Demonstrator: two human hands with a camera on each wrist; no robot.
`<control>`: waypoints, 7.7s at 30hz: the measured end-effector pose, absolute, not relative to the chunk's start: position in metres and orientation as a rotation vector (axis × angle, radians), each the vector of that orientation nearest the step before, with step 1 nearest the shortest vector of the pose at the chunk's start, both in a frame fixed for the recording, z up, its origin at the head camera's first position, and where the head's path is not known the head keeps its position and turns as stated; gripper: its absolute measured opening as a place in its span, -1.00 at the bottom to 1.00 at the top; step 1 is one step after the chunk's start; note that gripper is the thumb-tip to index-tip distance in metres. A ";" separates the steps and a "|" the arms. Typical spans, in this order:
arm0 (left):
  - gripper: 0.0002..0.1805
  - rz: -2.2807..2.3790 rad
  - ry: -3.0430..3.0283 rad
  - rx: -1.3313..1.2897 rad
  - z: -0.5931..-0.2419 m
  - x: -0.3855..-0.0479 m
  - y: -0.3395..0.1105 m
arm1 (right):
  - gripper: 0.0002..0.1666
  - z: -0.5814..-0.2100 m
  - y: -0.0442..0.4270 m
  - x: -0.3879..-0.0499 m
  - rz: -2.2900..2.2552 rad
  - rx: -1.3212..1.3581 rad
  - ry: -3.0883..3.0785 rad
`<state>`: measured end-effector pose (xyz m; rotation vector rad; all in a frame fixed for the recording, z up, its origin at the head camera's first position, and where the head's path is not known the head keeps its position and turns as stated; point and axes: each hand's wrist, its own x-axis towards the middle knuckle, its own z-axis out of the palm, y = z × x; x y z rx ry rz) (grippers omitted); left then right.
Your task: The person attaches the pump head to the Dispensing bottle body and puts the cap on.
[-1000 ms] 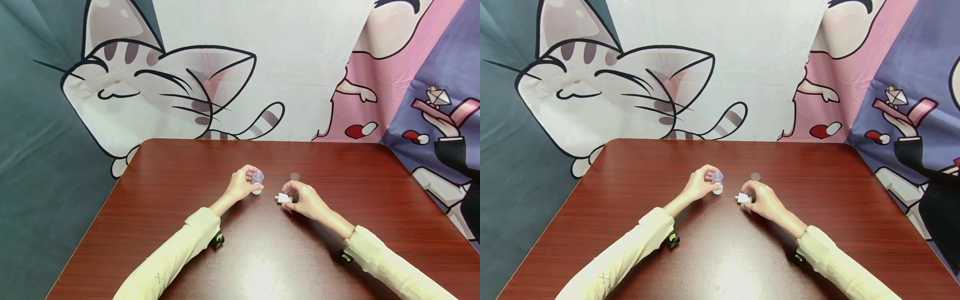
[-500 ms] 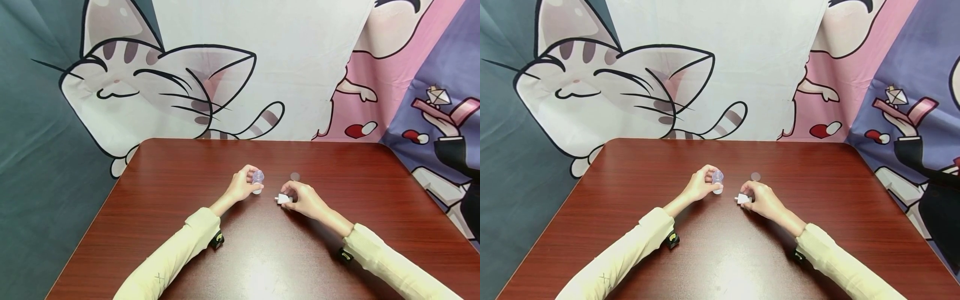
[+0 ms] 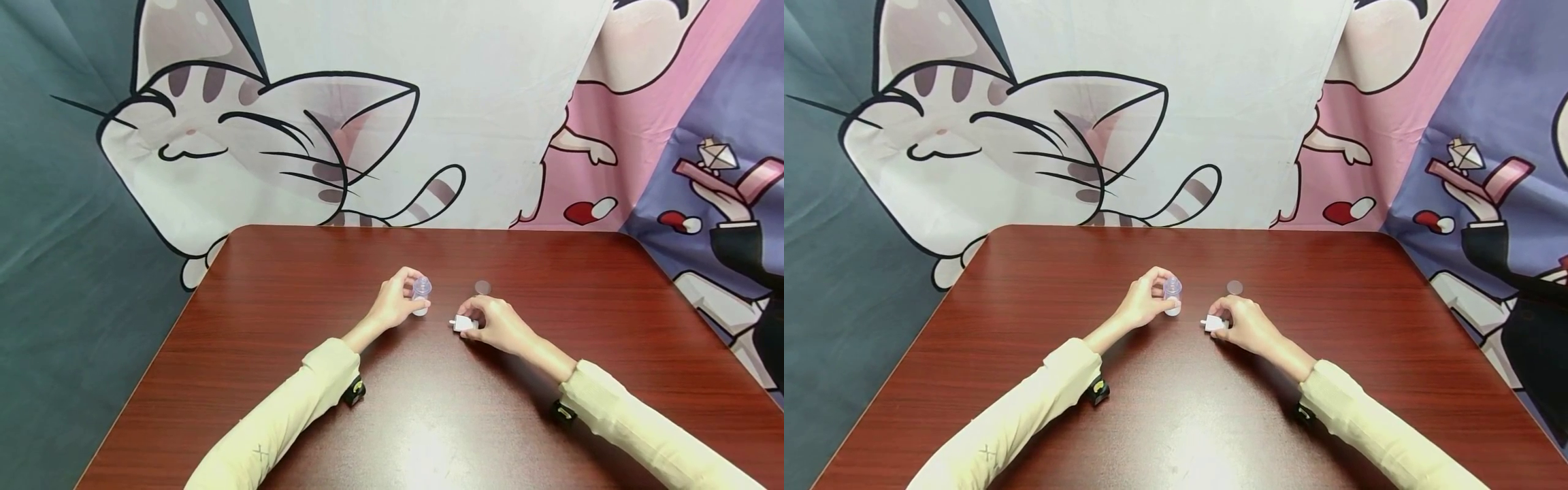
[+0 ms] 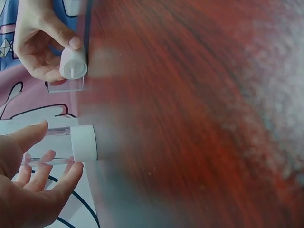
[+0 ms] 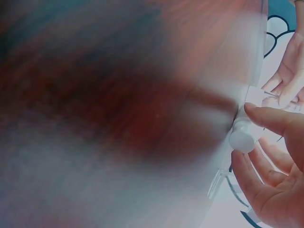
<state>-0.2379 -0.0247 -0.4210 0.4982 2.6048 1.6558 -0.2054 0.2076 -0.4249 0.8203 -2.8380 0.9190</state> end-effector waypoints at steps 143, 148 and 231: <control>-0.49 1.589 2.612 0.496 -0.418 -0.238 -0.027 | -0.67 -0.369 0.162 -0.232 1.110 0.782 -2.622; -0.48 1.591 2.594 0.496 -0.421 -0.236 -0.027 | -0.68 -0.372 0.160 -0.230 1.107 0.764 -2.648; -0.48 1.513 2.658 0.462 -0.422 -0.241 -0.031 | -0.59 -0.374 0.140 -0.239 1.232 0.870 -2.604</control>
